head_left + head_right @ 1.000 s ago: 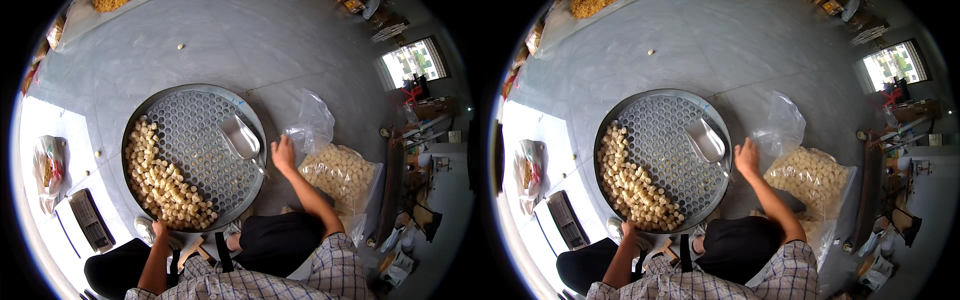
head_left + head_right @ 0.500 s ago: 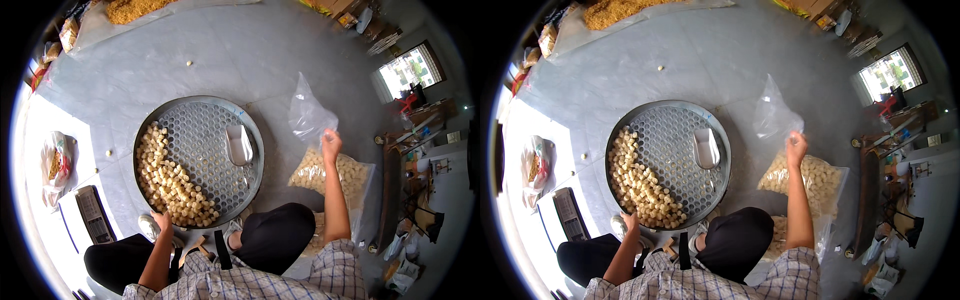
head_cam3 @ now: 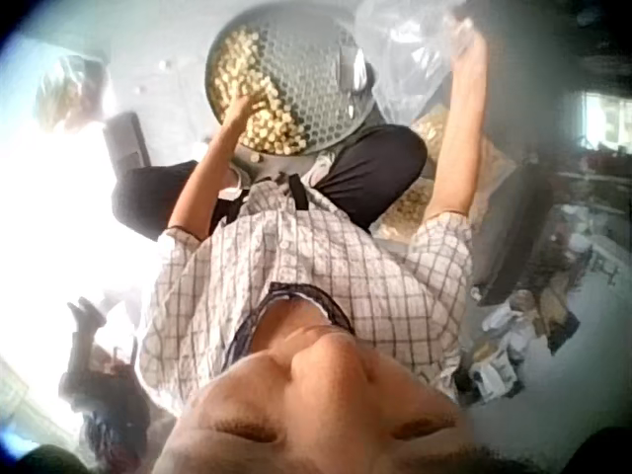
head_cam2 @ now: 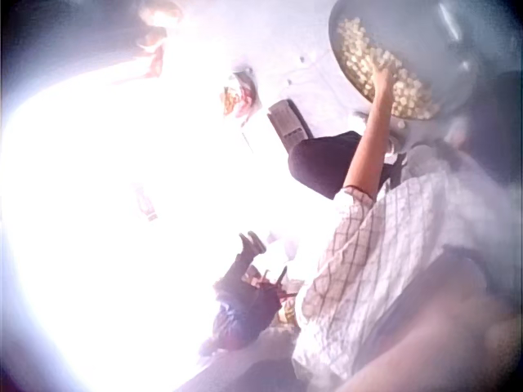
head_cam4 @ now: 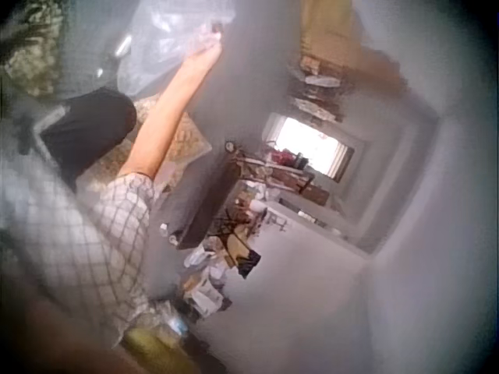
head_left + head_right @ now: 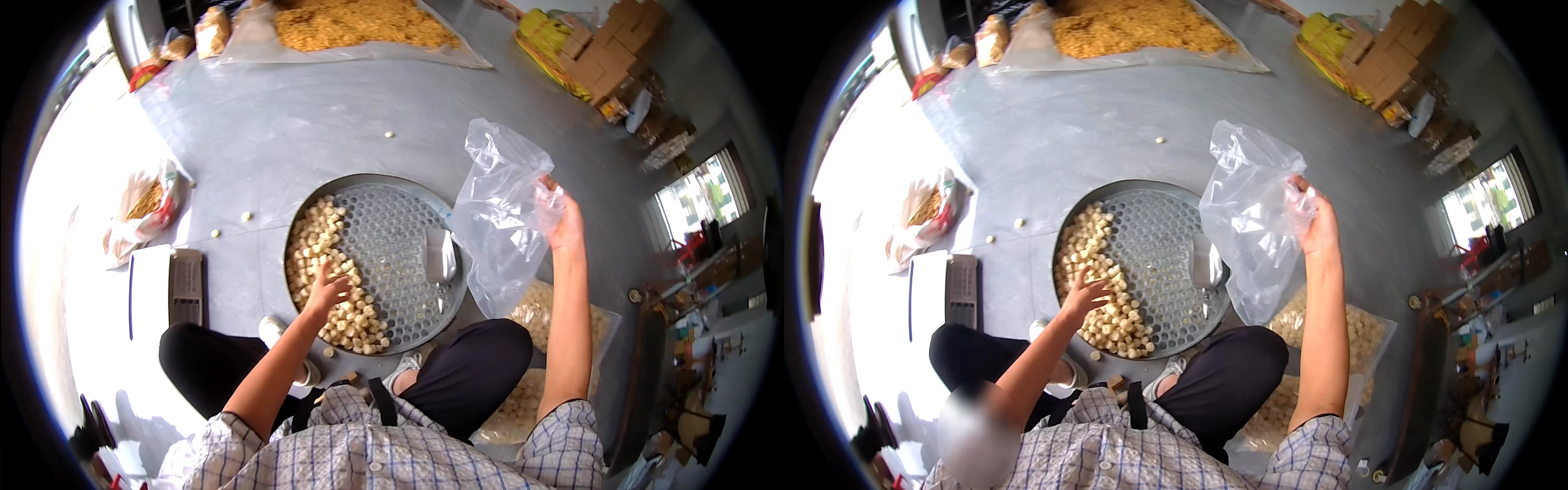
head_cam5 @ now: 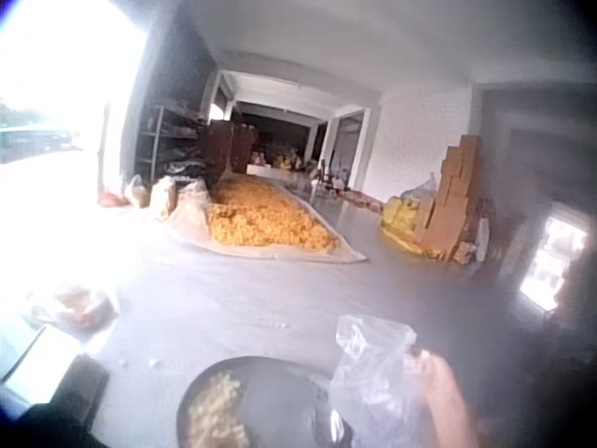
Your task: The person scoops small, round, pale food items from a perforated metal tray into a clear plastic bag using a metal scoop. After filling the bag, the person places it on a digital scale to weigh the contents.
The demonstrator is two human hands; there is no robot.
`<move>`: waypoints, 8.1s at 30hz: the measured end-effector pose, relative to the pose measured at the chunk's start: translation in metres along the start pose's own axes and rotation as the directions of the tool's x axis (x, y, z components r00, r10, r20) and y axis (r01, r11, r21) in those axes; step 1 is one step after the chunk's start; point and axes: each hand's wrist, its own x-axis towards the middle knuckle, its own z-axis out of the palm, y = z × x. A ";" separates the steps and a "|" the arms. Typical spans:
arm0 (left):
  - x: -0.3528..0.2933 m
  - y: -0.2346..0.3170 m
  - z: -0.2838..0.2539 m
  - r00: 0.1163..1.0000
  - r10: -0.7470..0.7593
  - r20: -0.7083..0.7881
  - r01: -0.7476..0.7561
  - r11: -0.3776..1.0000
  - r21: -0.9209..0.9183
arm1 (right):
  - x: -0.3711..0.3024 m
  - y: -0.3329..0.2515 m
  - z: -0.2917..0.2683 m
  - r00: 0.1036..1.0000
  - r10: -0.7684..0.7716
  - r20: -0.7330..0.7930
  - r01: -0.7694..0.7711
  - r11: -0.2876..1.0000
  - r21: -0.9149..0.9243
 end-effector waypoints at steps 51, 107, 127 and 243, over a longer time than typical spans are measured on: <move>-0.132 0.193 -0.168 0.812 0.526 -0.251 -0.479 0.848 0.229 | 0.002 0.261 0.117 0.721 0.651 0.236 -0.527 0.737 -0.423; -0.019 -0.022 -0.082 0.884 0.304 -0.355 0.233 0.372 0.898 | -0.164 0.456 0.038 0.950 0.240 -0.198 -0.229 0.108 -0.967; -0.022 -0.037 -0.083 0.799 0.531 -0.283 0.011 0.457 0.889 | -0.117 0.420 0.086 0.938 0.321 0.129 -0.152 0.718 -0.679; 0.208 -0.047 -0.057 0.831 -0.019 -0.556 0.481 0.527 0.700 | -0.004 0.341 -0.054 0.906 0.421 -0.039 -0.049 0.011 -0.999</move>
